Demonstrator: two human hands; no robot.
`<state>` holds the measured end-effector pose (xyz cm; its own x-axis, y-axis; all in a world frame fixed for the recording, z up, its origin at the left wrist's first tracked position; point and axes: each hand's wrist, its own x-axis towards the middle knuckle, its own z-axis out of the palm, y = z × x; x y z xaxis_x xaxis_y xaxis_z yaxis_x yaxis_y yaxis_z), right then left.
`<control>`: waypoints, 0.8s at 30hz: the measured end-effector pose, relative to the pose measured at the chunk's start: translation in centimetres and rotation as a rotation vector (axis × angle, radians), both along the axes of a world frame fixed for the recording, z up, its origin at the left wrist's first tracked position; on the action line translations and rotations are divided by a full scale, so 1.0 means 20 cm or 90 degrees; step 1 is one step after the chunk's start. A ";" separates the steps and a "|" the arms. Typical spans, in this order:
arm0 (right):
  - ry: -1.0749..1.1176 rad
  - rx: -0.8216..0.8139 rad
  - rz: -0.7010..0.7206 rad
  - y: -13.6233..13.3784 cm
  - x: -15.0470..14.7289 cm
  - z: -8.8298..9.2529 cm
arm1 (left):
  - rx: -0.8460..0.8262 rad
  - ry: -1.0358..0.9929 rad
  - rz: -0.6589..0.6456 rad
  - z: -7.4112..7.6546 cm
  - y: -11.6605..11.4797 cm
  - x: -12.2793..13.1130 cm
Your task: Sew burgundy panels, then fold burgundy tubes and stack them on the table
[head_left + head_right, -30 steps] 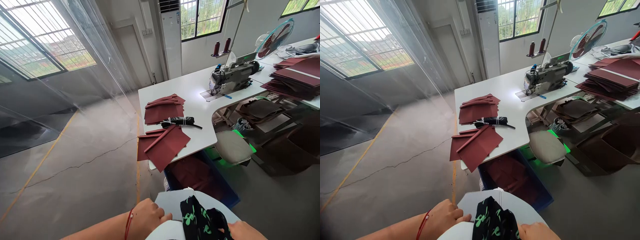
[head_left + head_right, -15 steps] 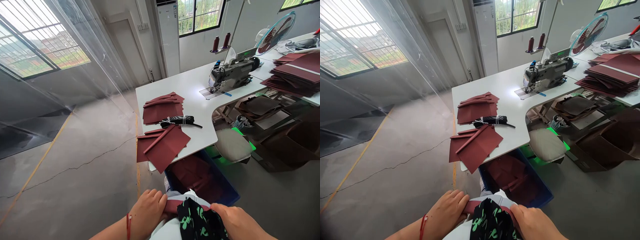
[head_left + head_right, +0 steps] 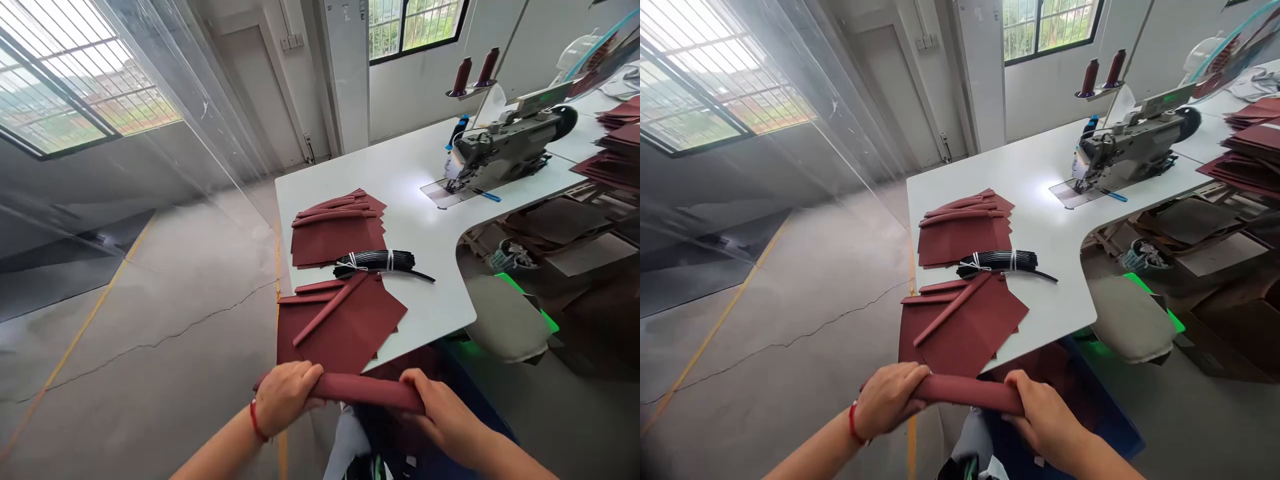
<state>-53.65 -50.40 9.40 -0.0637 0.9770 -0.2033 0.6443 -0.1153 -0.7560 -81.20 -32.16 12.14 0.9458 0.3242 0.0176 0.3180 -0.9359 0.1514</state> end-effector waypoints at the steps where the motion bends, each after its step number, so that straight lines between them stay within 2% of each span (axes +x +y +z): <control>1: 0.034 0.007 -0.044 0.07 0.02 -0.02 | 0.013 -0.001 0.001 -0.01 0.13 0.00; 4: 0.066 0.064 -0.207 0.20 0.15 -0.15 | 0.047 0.014 0.071 0.05 0.58 0.06; 6: -0.004 0.076 -0.304 0.24 0.30 -0.29 | 0.058 0.044 0.151 0.10 0.93 0.16; 8: -0.127 0.061 -0.347 0.27 0.46 -0.44 | 0.088 0.075 0.212 0.13 1.27 0.32; 10: -0.207 0.042 -0.359 0.34 0.60 -0.58 | 0.153 0.074 0.257 0.10 1.54 0.53; 12: -0.267 0.027 -0.366 0.45 0.72 -0.68 | 0.180 0.082 0.311 0.00 1.68 0.72; 13: -0.303 0.018 -0.368 0.53 0.77 -0.72 | 0.173 0.084 0.330 -0.07 1.70 0.80; 15: -0.380 -0.004 -0.373 0.68 0.86 -0.78 | 0.141 0.053 0.331 -0.24 1.62 0.90; 18: -0.467 -0.056 -0.359 0.86 0.95 -0.84 | 0.095 -0.050 0.256 -0.50 1.28 0.90; 20: -0.494 -0.096 -0.330 0.91 0.99 -0.86 | 0.050 -0.032 0.206 -0.64 1.02 0.85; 22: -0.500 -0.124 -0.293 0.90 1.02 -0.87 | 0.020 0.012 0.215 -0.74 0.82 0.81; 24: -0.494 -0.126 -0.260 0.84 1.05 -0.87 | -0.012 0.040 0.224 -0.78 0.75 0.79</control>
